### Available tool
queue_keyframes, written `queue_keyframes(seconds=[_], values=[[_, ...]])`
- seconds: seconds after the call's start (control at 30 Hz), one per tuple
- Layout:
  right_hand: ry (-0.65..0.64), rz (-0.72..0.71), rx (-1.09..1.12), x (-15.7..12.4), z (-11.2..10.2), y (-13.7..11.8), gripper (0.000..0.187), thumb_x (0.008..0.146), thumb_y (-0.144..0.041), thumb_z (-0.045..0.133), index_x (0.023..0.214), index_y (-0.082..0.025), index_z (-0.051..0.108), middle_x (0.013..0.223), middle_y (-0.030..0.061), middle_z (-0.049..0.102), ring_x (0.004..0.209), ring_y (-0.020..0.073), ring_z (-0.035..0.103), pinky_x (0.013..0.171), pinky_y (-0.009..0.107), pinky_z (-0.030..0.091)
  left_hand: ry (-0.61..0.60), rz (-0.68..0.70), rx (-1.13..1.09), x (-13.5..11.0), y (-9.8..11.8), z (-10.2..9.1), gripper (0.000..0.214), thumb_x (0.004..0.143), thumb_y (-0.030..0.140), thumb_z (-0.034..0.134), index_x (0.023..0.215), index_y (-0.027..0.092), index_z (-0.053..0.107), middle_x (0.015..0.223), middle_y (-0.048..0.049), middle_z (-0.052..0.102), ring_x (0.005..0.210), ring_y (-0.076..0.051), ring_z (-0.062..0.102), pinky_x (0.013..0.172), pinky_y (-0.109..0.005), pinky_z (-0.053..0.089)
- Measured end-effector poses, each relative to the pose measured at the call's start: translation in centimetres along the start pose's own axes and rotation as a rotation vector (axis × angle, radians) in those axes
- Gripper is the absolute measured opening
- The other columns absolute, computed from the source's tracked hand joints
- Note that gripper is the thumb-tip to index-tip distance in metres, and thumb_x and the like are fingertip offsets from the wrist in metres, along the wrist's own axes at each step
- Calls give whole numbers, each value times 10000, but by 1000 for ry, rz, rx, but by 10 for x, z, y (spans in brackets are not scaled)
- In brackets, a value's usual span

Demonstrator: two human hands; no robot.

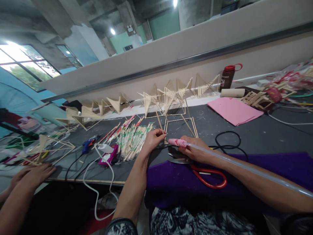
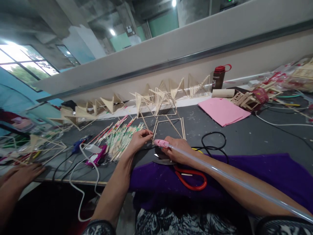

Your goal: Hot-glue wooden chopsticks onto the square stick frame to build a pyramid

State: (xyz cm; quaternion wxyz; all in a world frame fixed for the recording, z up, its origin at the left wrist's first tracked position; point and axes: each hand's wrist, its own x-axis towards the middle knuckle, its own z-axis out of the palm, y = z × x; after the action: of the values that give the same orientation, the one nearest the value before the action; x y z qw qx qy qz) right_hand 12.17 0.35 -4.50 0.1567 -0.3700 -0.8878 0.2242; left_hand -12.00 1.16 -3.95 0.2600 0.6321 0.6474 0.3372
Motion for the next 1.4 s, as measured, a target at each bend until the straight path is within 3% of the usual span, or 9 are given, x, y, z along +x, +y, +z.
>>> queue_keyframes(seconds=[0.37, 0.8, 0.93, 1.07, 1.4], values=[[-13, 4, -55, 0, -2, -1, 289, 951, -377, 437, 1118, -186, 576, 1039, 89, 690, 871, 222, 644, 669, 277, 377, 23, 46, -27, 2, 2, 2, 254, 724, 388, 649, 822, 157, 690, 857, -44, 708, 695, -139, 589, 646, -254, 449], [27, 21, 69, -2, -10, 6, 343, 934, -415, 449, 1189, -244, 601, 1016, 57, 692, 875, 217, 633, 690, 281, 409, 26, 3, -126, 2, 0, 2, 293, 705, 395, 675, 848, 140, 697, 778, -35, 687, 658, -132, 578, 606, -238, 438], [15, 76, 59, -2, -9, 5, 365, 927, -431, 456, 1195, -235, 607, 972, 65, 698, 833, 226, 637, 668, 288, 411, -84, 4, -161, 0, 0, -2, 295, 686, 355, 687, 874, 128, 699, 756, -26, 678, 658, -127, 579, 634, -241, 440], [4, 28, 76, -3, -11, 3, 370, 935, -419, 459, 1239, -265, 603, 1036, 60, 693, 886, 226, 638, 689, 279, 424, -224, -41, -125, 0, -4, -6, 268, 675, 296, 673, 876, 122, 706, 737, -14, 672, 647, -119, 575, 627, -233, 423], [-12, 13, 22, -1, -6, 6, 379, 944, -425, 423, 1244, -264, 588, 1050, 58, 683, 894, 236, 632, 694, 293, 419, -332, -25, 67, 5, -14, -3, 264, 650, 305, 689, 855, 143, 726, 696, 2, 665, 635, -132, 581, 595, -230, 416]])
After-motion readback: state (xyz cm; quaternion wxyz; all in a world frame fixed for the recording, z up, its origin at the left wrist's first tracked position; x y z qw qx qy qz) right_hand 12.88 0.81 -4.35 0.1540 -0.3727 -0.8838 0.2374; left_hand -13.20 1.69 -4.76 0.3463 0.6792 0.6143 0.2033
